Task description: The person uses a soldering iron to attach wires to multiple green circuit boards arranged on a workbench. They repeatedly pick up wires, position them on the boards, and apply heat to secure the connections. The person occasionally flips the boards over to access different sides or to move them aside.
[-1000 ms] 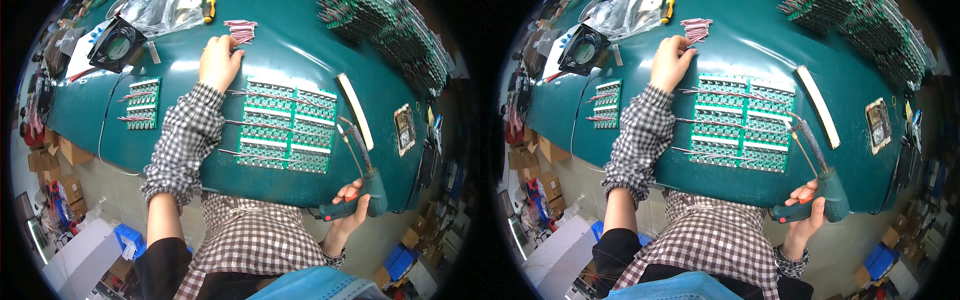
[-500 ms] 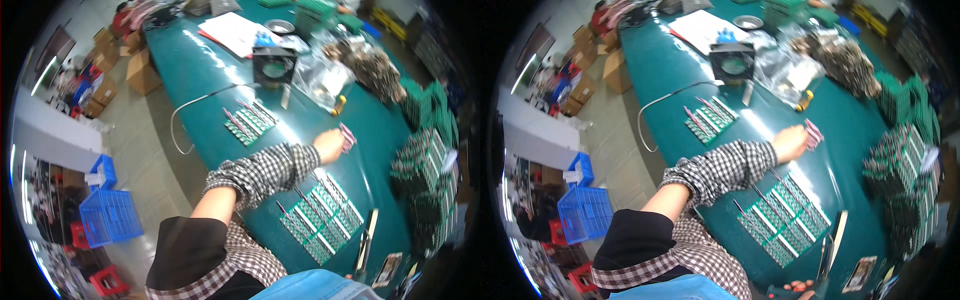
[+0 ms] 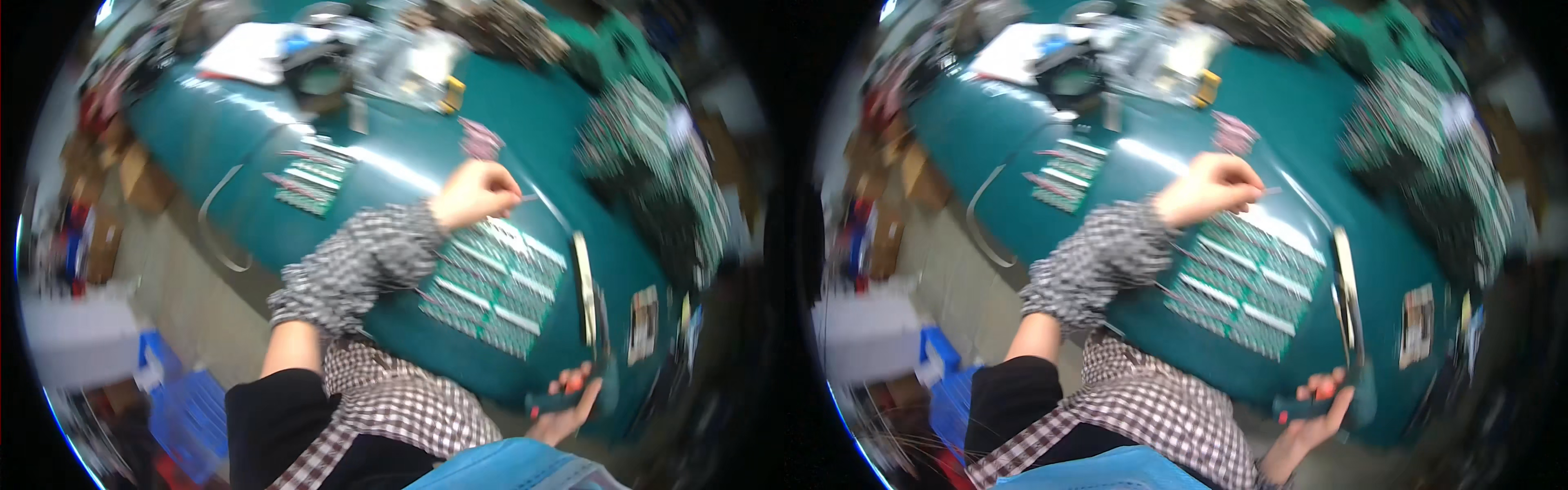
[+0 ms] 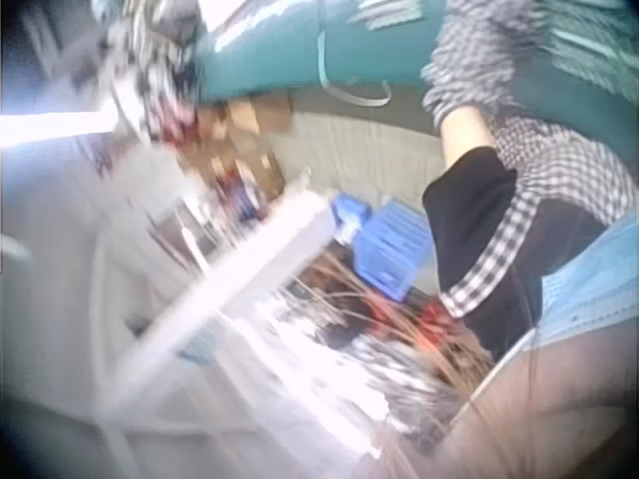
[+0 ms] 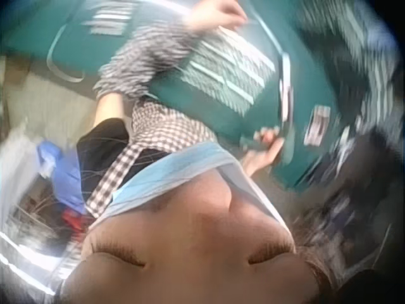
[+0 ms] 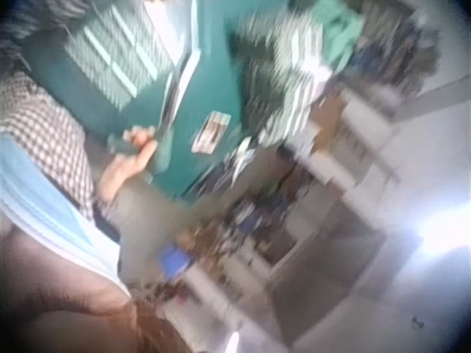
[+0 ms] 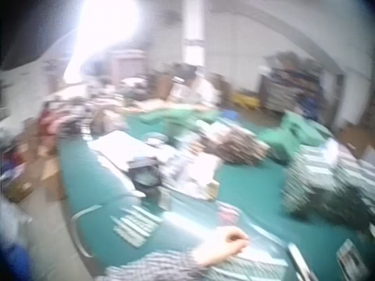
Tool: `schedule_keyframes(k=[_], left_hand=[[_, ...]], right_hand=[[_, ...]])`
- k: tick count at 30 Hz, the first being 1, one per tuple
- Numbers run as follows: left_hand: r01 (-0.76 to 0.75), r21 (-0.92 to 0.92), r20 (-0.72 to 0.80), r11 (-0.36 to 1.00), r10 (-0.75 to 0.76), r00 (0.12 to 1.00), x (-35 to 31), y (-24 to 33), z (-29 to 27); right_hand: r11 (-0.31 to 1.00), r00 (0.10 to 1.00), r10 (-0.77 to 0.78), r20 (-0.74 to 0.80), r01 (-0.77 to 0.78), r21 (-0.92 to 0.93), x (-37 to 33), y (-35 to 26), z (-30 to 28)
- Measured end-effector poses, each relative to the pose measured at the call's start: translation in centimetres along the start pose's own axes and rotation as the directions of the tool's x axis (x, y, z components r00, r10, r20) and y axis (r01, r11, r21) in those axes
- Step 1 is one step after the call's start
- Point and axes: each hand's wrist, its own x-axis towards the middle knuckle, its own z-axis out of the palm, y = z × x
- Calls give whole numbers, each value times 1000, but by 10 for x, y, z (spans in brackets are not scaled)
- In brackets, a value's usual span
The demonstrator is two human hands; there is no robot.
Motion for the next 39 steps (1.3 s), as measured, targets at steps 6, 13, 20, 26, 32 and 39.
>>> schedule_keyframes(k=[6,13,20,26,32,39], left_hand=[[364,-345,438,865,-194,878,-77,27,78],[413,-261,442,873,-272,855,-121,0,126],[308,-184,375,933,-223,900,-135,-16,150],[316,-232,287,920,-245,926,-132,-23,153],[209,73,232,975,-220,947,-128,-15,135],[-71,578,182,813,-44,982,-122,-15,108]], right_hand=[[983,968,-179,178,185,-19,3,-8,6],[932,959,-237,152,269,-244,-7,5,26],[872,952,-274,134,304,-382,-17,20,22],[957,966,-257,-28,251,-146,-21,20,-1],[964,969,-245,41,248,-91,-30,20,-36],[930,967,-238,89,253,-266,-44,11,-62]])
